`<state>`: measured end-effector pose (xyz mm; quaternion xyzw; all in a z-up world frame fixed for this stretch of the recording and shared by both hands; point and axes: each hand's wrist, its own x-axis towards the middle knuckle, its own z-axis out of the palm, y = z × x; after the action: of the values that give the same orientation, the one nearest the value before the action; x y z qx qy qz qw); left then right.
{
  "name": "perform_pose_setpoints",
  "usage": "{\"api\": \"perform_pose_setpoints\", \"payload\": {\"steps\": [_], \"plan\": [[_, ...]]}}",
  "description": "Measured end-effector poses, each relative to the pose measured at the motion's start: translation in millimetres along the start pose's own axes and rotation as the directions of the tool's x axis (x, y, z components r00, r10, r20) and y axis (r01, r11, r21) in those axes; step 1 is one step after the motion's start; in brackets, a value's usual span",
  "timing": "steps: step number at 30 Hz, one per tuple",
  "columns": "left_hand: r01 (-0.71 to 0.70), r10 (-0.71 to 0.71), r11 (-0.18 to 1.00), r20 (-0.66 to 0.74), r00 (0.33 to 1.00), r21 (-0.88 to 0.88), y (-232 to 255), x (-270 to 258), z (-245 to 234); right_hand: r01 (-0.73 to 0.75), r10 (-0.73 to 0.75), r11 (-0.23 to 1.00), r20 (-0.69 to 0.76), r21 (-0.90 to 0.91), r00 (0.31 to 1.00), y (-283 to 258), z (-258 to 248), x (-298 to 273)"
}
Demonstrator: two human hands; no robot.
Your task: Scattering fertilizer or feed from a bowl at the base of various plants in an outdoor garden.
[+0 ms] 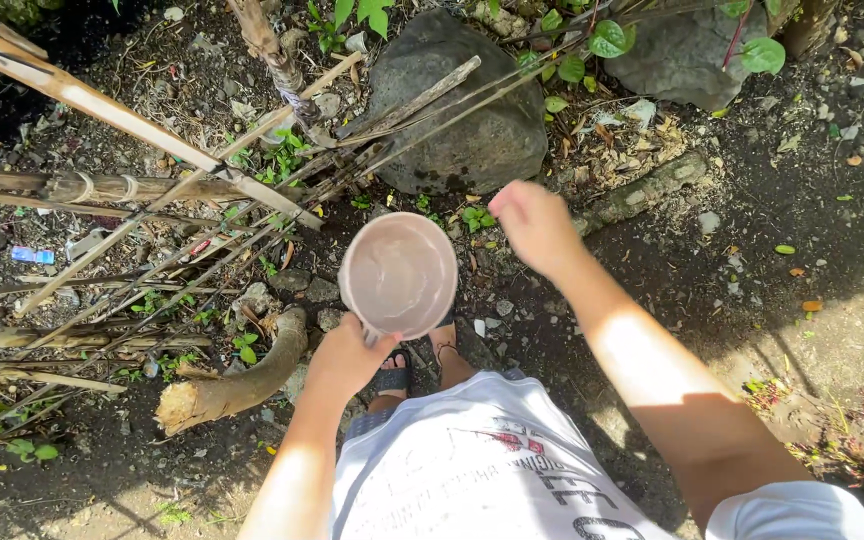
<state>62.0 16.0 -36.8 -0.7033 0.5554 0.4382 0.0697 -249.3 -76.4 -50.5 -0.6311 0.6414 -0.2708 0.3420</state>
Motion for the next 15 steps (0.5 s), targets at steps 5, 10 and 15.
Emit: {"api": "perform_pose_setpoints", "payload": {"steps": [5,10,15], "plan": [[-0.079,0.072,0.995,0.127,0.989,0.058,41,-9,-10,0.238,-0.196,0.963,0.274,-0.128,0.942,14,80,-44],[-0.196,0.168,0.961,0.155,0.974,0.193,68,-8,-6,0.11,-0.035,0.937,0.223,-0.333,0.974,33,122,-63],[-0.248,0.207,0.941,0.185,0.961,0.23,75,-10,5,-0.563,0.431,0.776,0.412,0.284,0.803,90,174,-70]]}}
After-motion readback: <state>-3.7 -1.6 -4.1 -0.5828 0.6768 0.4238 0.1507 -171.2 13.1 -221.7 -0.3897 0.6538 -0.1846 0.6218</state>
